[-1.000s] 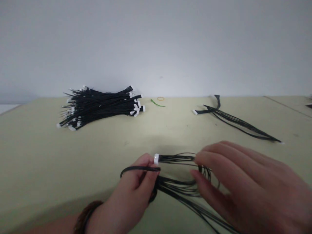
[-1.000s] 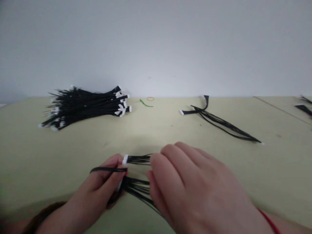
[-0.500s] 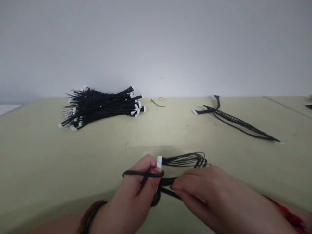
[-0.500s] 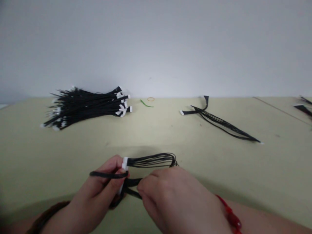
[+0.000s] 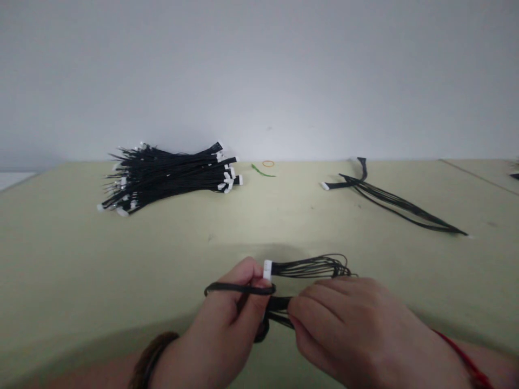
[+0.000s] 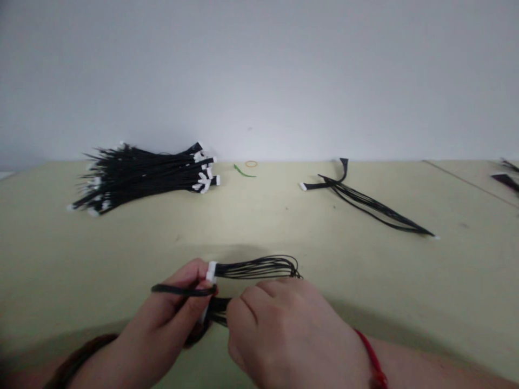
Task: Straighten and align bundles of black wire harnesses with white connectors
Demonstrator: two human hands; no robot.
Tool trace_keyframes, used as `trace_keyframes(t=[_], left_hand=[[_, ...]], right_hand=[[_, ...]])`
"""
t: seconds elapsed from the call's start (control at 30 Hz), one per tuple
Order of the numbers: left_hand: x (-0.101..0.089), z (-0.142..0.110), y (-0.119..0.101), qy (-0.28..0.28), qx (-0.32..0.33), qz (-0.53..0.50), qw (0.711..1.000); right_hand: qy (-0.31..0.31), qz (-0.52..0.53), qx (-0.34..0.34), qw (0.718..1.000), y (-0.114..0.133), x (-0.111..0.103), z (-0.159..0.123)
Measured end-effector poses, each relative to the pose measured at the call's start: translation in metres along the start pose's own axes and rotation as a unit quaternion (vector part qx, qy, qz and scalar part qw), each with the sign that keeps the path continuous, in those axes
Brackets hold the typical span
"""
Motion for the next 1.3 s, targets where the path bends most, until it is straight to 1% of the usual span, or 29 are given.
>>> trace_keyframes(t=[0.07,0.1,0.13,0.17,0.2,0.23,0.27,0.3,0.33,0.37,0.4,0.43,0.47,0.5,0.53,0.57,0.6,0.63,0.67,0.73,0.77,0.8,0.87,0.9,0.97,1.03,1.07,1.13,1.3], left_hand=[[0.000,0.001,0.000,-0.005,-0.005,-0.010,1.000],[0.000,0.001,0.000,-0.005,-0.007,-0.014,1.000],[0.000,0.002,0.000,-0.005,-0.007,-0.017,1.000],[0.000,0.002,0.000,-0.004,-0.008,-0.020,1.000],[0.000,0.002,0.001,-0.003,-0.010,-0.023,1.000],[0.001,0.002,0.001,-0.001,-0.015,-0.025,1.000],[0.001,0.001,0.002,-0.002,-0.020,-0.028,0.999],[0.000,0.001,0.003,-0.003,-0.025,-0.029,0.999],[0.000,0.000,0.003,-0.005,-0.028,-0.029,0.999],[0.000,0.000,0.003,-0.007,-0.029,-0.029,0.999],[-0.001,0.000,0.002,-0.010,-0.027,-0.031,0.999],[-0.001,0.000,0.002,-0.011,-0.027,-0.035,0.999],[-0.001,0.000,0.002,-0.011,-0.028,-0.039,0.999],[-0.001,0.001,0.002,-0.011,-0.028,-0.044,0.999],[0.000,0.001,0.002,-0.009,-0.028,-0.049,0.998],[0.000,0.001,0.002,-0.007,-0.028,-0.051,0.998],[0.001,0.001,0.002,-0.004,-0.027,-0.053,0.998],[0.001,0.001,0.003,-0.002,-0.028,-0.056,0.998],[0.001,0.000,0.004,-0.001,-0.030,-0.061,0.998],[0.003,-0.001,0.006,0.001,-0.036,-0.086,0.996],[0.005,-0.002,0.007,0.006,-0.040,-0.104,0.994],[0.007,-0.004,0.007,0.011,-0.044,-0.121,0.992],[0.010,-0.006,0.008,0.018,-0.049,-0.144,0.988],[0.010,-0.008,0.008,0.020,-0.050,-0.147,0.988],[0.009,-0.010,0.006,0.021,-0.045,-0.139,0.989],[0.009,-0.012,0.004,0.029,-0.038,-0.130,0.990],[0.009,-0.012,0.003,0.031,-0.036,-0.126,0.991],[0.009,-0.012,0.001,0.034,-0.035,-0.127,0.991],[0.010,-0.012,-0.003,0.050,-0.028,-0.127,0.990]], right_hand=[[0.026,0.030,0.024,0.999,-0.004,-0.004,0.002],[0.048,0.069,0.056,0.995,-0.012,-0.007,0.003],[0.086,0.127,0.092,0.984,-0.021,-0.008,0.003],[0.144,0.196,0.123,0.962,-0.031,-0.005,0.001],[0.209,0.267,0.143,0.930,-0.038,-0.003,-0.002],[0.282,0.343,0.143,0.885,-0.041,-0.001,-0.008],[0.349,0.397,0.141,0.837,-0.044,-0.001,-0.014],[0.361,0.446,0.123,0.809,-0.049,-0.010,-0.013],[0.360,0.472,0.112,0.797,-0.056,-0.018,-0.009],[0.339,0.477,0.106,0.804,-0.066,-0.027,-0.002],[0.309,0.465,0.103,0.823,-0.074,-0.034,0.006],[0.251,0.447,0.118,0.851,-0.085,-0.042,0.017],[0.175,0.428,0.144,0.875,-0.097,-0.053,0.028],[0.091,0.413,0.173,0.889,-0.106,-0.064,0.035],[0.006,0.405,0.202,0.892,-0.113,-0.076,0.038],[-0.069,0.402,0.226,0.885,-0.116,-0.085,0.036],[-0.096,0.402,0.239,0.878,-0.113,-0.086,0.034],[-0.090,0.406,0.238,0.878,-0.105,-0.082,0.032],[-0.066,0.414,0.227,0.879,-0.094,-0.076,0.030],[0.008,0.417,0.205,0.885,-0.072,-0.056,0.022],[0.043,0.399,0.192,0.896,-0.062,-0.045,0.017],[0.058,0.357,0.181,0.915,-0.055,-0.037,0.012],[0.032,0.218,0.150,0.964,-0.044,-0.031,0.003],[0.007,0.144,0.126,0.981,-0.038,-0.030,0.000],[-0.029,0.047,0.080,0.995,-0.026,-0.028,-0.004],[-0.023,0.026,0.057,0.998,-0.020,-0.023,-0.007],[-0.019,0.026,0.059,0.998,-0.020,-0.021,-0.008],[-0.019,0.032,0.059,0.998,-0.020,-0.023,-0.008],[-0.033,0.035,0.035,0.998,-0.015,-0.029,-0.007]])
Point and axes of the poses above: each hand's wrist, its own z-axis towards the middle knuckle, its own x-axis out of the palm, y = z × x, the point moved 10 cm from there along z, towards the middle knuckle, and after that the axes turned 12 degrees about x, right-handed, at the moved point
